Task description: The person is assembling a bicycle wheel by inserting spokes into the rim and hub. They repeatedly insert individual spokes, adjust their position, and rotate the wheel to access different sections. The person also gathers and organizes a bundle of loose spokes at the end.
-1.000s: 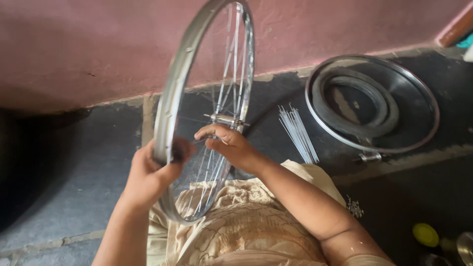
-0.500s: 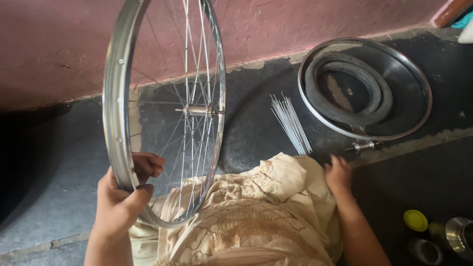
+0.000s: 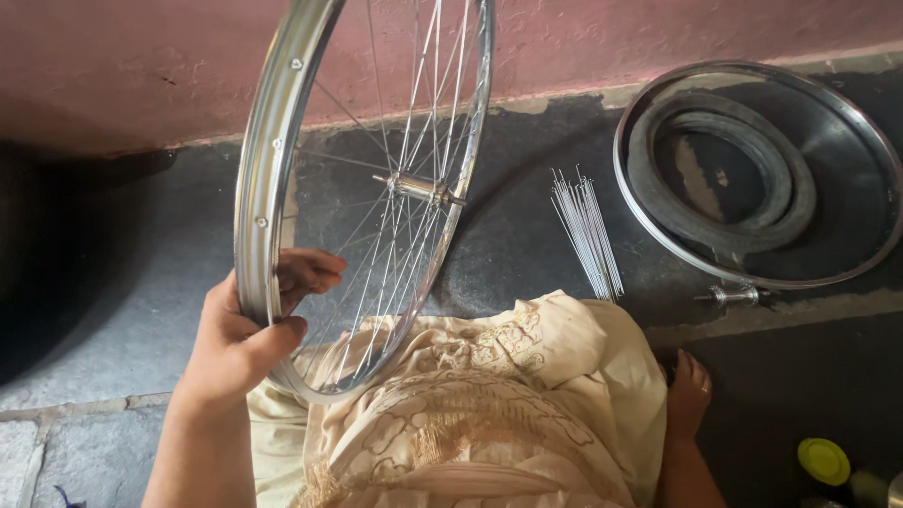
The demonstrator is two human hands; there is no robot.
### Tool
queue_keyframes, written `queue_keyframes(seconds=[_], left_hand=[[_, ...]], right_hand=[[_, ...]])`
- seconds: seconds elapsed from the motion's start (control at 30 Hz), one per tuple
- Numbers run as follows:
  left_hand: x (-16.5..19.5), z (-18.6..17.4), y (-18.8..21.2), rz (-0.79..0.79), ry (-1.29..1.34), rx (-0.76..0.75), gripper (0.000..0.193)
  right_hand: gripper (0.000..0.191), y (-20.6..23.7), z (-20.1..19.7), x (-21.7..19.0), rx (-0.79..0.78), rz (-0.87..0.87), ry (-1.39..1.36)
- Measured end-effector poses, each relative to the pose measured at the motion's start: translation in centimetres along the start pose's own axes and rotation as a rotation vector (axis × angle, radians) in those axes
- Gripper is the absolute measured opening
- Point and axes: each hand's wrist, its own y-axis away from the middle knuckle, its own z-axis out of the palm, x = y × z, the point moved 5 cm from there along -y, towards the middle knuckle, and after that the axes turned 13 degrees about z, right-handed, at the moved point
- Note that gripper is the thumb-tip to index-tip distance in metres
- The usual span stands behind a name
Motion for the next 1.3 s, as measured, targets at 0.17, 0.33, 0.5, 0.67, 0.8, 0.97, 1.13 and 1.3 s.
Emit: queue_keyframes(seconds=[0.17, 0.33, 0.5, 0.67, 0.8, 0.97, 1.13, 1.3], left_hand=[[0.5, -0.1, -0.3, -0.011, 0.044, 0.004, 0.049], [1.5, -0.7, 0.2, -0.121, -0.087, 0.052, 0.059], [2.1, -1.3, 0.0, -0.173, -0.266, 0.064, 0.044], [1.5, -2.5, 0.1, -0.206, -0.438, 0.087, 0.038], [0.9, -2.8, 0.7, -0.138, -0.335, 0.123, 0.037], [1.0, -2.2, 0.8, -0.129, -0.300, 0.060, 0.036], [1.4, -1.6, 1.0, -0.179, -0.181, 0.174, 0.039], [1.5, -0.9, 0.6, -0.083, -0.071, 0.123, 0.030]], right_hand=[[0.063, 2.0, 1.1, -0.3, -0.001, -0.131, 0.368], [0.064, 3.3, 2.2, -0.2, -0.046, 0.010, 0.465], [0.060, 2.7, 2.0, -1.0, 0.150, 0.151, 0.610], [0.057, 1.0, 2.0, -1.0, 0.153, 0.183, 0.405], [0.048, -1.5, 2.6, -1.0, 0.084, 0.019, 0.121], [0.040, -4.9, 3.6, -1.7, 0.000, -0.137, 0.015], [0.037, -8.4, 4.4, -2.6, -0.132, -0.206, -0.023], [0.031, -10.3, 4.6, -2.8, -0.144, -0.235, -0.065]])
